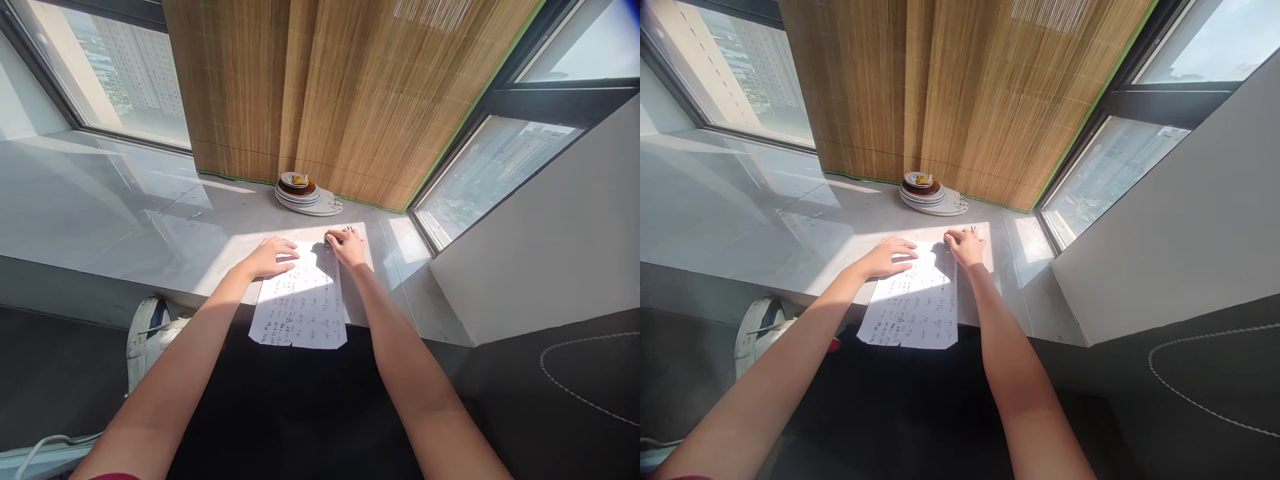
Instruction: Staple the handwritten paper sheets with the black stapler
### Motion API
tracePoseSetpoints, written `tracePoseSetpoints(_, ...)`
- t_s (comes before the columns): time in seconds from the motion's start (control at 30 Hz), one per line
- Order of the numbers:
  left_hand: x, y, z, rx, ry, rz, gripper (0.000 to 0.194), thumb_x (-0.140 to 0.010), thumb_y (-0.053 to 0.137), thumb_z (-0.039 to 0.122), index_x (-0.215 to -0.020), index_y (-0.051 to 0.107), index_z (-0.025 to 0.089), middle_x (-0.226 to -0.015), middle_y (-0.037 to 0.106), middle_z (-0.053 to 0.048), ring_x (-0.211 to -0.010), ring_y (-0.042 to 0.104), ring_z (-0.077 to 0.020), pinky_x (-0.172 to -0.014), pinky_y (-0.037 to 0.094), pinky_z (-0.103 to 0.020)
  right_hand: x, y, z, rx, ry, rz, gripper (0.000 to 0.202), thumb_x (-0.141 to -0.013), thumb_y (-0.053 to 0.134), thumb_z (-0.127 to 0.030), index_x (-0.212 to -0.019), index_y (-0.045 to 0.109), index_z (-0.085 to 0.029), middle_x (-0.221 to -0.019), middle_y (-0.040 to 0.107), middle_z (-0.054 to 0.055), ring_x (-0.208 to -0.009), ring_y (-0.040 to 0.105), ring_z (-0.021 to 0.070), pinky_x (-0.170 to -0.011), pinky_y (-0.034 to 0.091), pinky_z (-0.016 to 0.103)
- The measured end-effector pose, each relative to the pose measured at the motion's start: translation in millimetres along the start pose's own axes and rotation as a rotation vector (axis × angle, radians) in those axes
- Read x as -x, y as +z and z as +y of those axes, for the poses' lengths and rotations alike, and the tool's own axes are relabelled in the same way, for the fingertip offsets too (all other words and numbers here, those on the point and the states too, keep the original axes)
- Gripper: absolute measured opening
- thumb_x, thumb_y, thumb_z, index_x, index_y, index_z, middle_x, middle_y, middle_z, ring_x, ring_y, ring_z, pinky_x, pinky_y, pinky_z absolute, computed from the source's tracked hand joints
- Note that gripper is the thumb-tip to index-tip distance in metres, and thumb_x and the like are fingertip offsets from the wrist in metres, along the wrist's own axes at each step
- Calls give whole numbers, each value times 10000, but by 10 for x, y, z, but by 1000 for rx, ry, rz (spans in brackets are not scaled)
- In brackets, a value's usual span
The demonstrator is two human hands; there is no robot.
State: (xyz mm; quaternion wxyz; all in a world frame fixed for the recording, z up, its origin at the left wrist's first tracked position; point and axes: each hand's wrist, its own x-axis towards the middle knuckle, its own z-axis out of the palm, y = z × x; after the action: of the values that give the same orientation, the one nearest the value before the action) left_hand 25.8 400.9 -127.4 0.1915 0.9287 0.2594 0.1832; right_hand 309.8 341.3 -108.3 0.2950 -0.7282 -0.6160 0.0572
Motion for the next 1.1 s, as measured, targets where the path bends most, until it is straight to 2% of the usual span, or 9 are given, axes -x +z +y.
tracePoseSetpoints(0.3, -13, 4, -1, -10, 6, -8, 265, -998, 652, 465, -1212, 772, 363, -1487, 646, 4, -1391, 528, -266, -1229, 332, -530, -12, 19, -38, 41, 30, 5, 379, -1051, 487, -484, -1165, 819, -342, -1124, 729, 71, -1224, 491, 320, -1007, 329, 454)
tracePoseSetpoints(0.8, 1, -4, 18, -23, 2, -2, 349, -1001, 612, 524, -1267, 782, 374, -1491, 641, -14, -1378, 529, -293, -1215, 346, -554, -2, -68, -103, 26, 24, -65, 345, -1035, 516, -483, -1091, 830, -350, -1102, 742, 55, -1226, 515, 325, -1023, 344, 484)
tracePoseSetpoints(0.87, 5, -10, 49, -46, 20, -19, 439, -1021, 582, 502, -1433, 688, 397, -1520, 624, -14, -1405, 508, -301, -1223, 323, -564, -3, -58, -116, 34, 29, -62, 340, -1035, 520, -479, -1094, 830, -352, -1099, 743, 58, -1229, 512, 329, -1028, 340, 493)
tracePoseSetpoints(0.97, 9, -15, 110, -96, 55, -50, 611, -1071, 491, 456, -1669, 366, 456, -1570, 583, 7, -1430, 482, -290, -1217, 304, -539, -3, -43, -134, 45, 43, -59, 327, -1032, 536, -478, -1111, 829, -356, -1112, 745, 59, -1238, 507, 330, -1038, 334, 504)
tracePoseSetpoints(1.03, 8, -12, 140, -131, 70, -55, 647, -1091, 454, 412, -1703, 254, 469, -1571, 578, 10, -1424, 482, -277, -1203, 295, -510, -6, -38, -145, 54, 55, -61, 320, -1028, 549, -482, -1131, 828, -362, -1130, 743, 58, -1250, 501, 332, -1049, 333, 509)
tracePoseSetpoints(1.1, 7, -6, 156, -158, 79, -61, 656, -1096, 452, 371, -1707, 236, 469, -1561, 583, 5, -1412, 487, -275, -1193, 279, -490, -11, -38, -155, 68, 67, -64, 320, -1027, 556, -479, -1152, 827, -364, -1143, 738, 62, -1266, 493, 337, -1058, 333, 515)
